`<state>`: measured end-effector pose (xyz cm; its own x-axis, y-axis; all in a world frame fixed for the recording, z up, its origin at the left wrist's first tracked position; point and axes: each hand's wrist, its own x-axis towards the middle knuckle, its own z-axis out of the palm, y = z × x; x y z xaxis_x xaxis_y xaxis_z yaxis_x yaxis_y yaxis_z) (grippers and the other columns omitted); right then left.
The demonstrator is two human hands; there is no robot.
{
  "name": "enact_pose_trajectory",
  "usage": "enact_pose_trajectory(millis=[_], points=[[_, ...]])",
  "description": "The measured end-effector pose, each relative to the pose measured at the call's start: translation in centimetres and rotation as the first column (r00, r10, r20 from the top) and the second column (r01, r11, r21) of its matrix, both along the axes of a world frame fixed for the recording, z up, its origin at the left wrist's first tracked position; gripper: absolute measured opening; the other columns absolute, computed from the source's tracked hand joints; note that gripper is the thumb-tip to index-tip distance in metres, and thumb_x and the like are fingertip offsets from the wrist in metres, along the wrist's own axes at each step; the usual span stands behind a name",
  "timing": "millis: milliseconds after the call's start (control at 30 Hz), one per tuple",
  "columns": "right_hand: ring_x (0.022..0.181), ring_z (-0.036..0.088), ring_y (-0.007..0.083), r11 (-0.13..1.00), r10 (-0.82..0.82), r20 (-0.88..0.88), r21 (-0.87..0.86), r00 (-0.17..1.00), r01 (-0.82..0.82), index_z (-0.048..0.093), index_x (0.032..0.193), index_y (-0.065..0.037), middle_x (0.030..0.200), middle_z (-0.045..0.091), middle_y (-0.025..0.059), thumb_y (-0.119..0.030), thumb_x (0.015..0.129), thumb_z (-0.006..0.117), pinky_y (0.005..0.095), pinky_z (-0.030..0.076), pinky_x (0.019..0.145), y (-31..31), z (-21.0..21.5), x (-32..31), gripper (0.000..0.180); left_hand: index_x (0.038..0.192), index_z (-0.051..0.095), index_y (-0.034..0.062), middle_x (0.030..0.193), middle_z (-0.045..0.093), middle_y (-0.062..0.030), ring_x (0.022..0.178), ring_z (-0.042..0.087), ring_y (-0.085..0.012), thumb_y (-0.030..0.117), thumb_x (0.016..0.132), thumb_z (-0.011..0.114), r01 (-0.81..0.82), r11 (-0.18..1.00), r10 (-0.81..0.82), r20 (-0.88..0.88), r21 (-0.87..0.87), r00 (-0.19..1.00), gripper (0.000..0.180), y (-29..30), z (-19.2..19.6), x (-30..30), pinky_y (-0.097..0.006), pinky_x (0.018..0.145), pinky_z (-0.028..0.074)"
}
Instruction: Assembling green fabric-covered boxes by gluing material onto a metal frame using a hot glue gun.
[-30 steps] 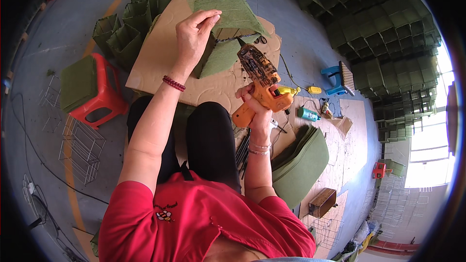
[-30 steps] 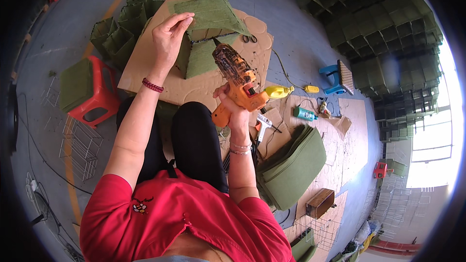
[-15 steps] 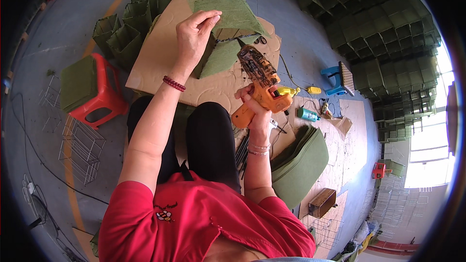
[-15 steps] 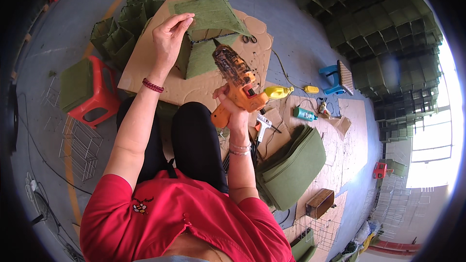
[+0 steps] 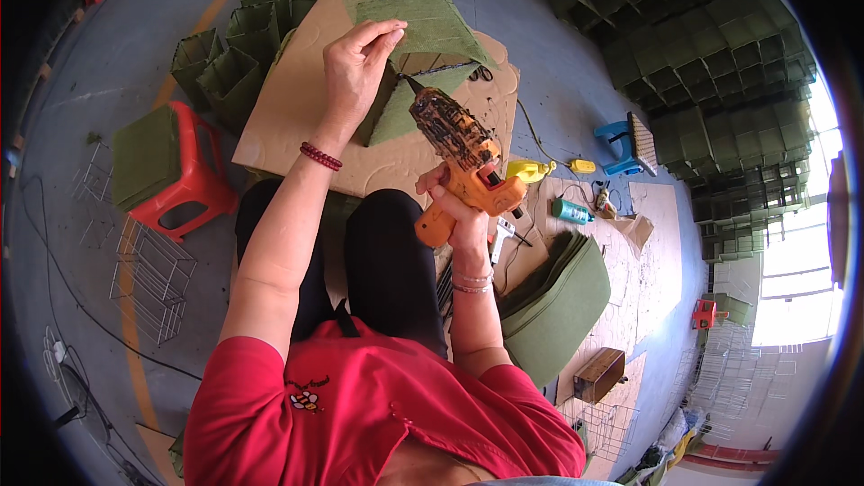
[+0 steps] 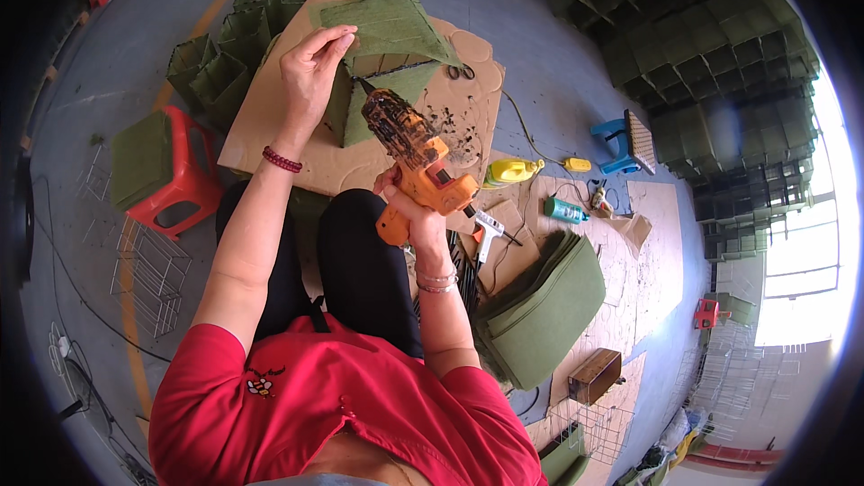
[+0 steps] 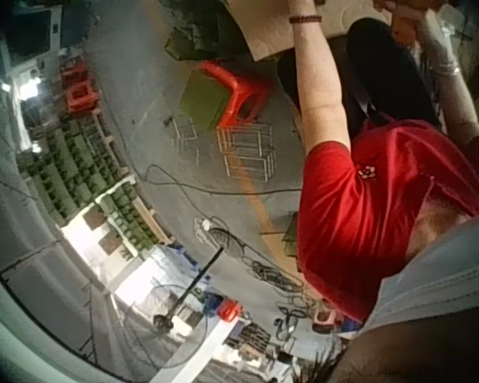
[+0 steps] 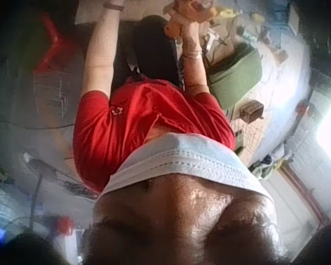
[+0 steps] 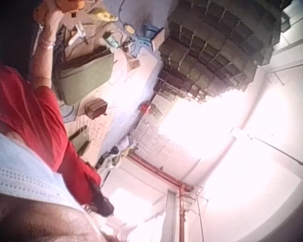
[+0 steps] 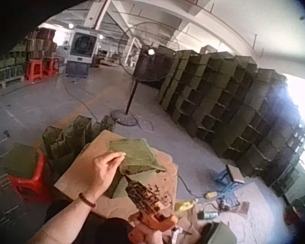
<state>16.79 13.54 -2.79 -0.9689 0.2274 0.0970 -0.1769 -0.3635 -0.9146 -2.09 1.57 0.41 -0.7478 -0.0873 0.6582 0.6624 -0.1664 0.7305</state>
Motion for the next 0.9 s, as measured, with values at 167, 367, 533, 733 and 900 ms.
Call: enact_pose_trajectory(millis=[167, 367, 533, 733, 900], points=[[0.084, 0.057, 0.0209, 0.999, 0.05, -0.037, -0.01, 0.998, -0.05, 0.051, 0.105, -0.001, 0.084, 0.055, 0.0062, 0.005, 0.078, 0.06, 0.0346, 0.045, 0.08, 0.2, -0.5, 0.1, 0.029, 0.095, 0.07, -0.0002, 0.079, 0.067, -0.0043, 0.067, 0.057, -0.0065, 0.004, 0.087, 0.065, -0.002, 1.0, 0.001, -0.01, -0.012, 1.0, 0.01, 0.0, -0.2, -0.1, -0.021, 0.062, 0.046], [0.083, 0.055, 0.0246, 0.998, -0.026, -0.052, -0.056, 0.998, 0.023, 0.049, 0.103, 0.001, 0.083, 0.054, 0.0086, 0.002, 0.075, 0.059, 0.0381, 0.043, 0.081, 0.0, -0.1, -0.1, 0.03, 0.098, 0.069, -0.0021, 0.082, 0.064, -0.0019, 0.078, 0.059, -0.006, 0.003, 0.089, 0.064, 0.02, 0.996, -0.016, 0.042, -0.085, 0.999, 0.012, -0.5, 0.4, 0.6, -0.019, 0.071, 0.046], [0.084, 0.056, 0.0245, 1.0, 0.006, -0.004, -0.009, 1.0, -0.006, 0.05, 0.102, 0.001, 0.083, 0.055, 0.0089, 0.002, 0.074, 0.06, 0.0382, 0.044, 0.082, -0.1, -0.4, -0.1, 0.029, 0.098, 0.069, -0.002, 0.087, 0.067, -0.0033, 0.08, 0.059, -0.0063, 0.004, 0.089, 0.064, 0.036, 0.999, -0.036, 0.033, -0.003, 0.999, 0.012, -0.3, 0.0, 0.1, -0.02, 0.072, 0.047], [0.084, 0.057, 0.0237, 0.994, -0.103, -0.082, -0.041, 0.991, 0.1, 0.051, 0.105, 0.001, 0.086, 0.055, 0.0082, 0.004, 0.076, 0.06, 0.0362, 0.045, 0.08, 1.1, -0.2, -0.4, 0.03, 0.095, 0.07, -0.0001, 0.074, 0.064, -0.0022, 0.066, 0.052, -0.0051, 0.004, 0.087, 0.066, 0.021, 0.999, -0.021, 0.0, 0.034, 1.0, 0.01, 0.0, -0.2, -0.2, -0.02, 0.06, 0.043], [0.082, 0.058, 0.026, 0.955, -0.295, -0.092, 0.004, 0.951, 0.297, 0.053, 0.104, 0.002, 0.089, 0.055, 0.008, 0.007, 0.075, 0.058, 0.0381, 0.046, 0.083, 3.4, -0.3, -1.6, 0.03, 0.095, 0.07, 0.0, 0.074, 0.064, -0.0018, 0.065, 0.051, -0.0049, 0.005, 0.087, 0.066, 0.013, 1.0, -0.013, -0.005, 0.024, 1.0, 0.01, 0.0, -0.1, -0.2, -0.02, 0.059, 0.042]])
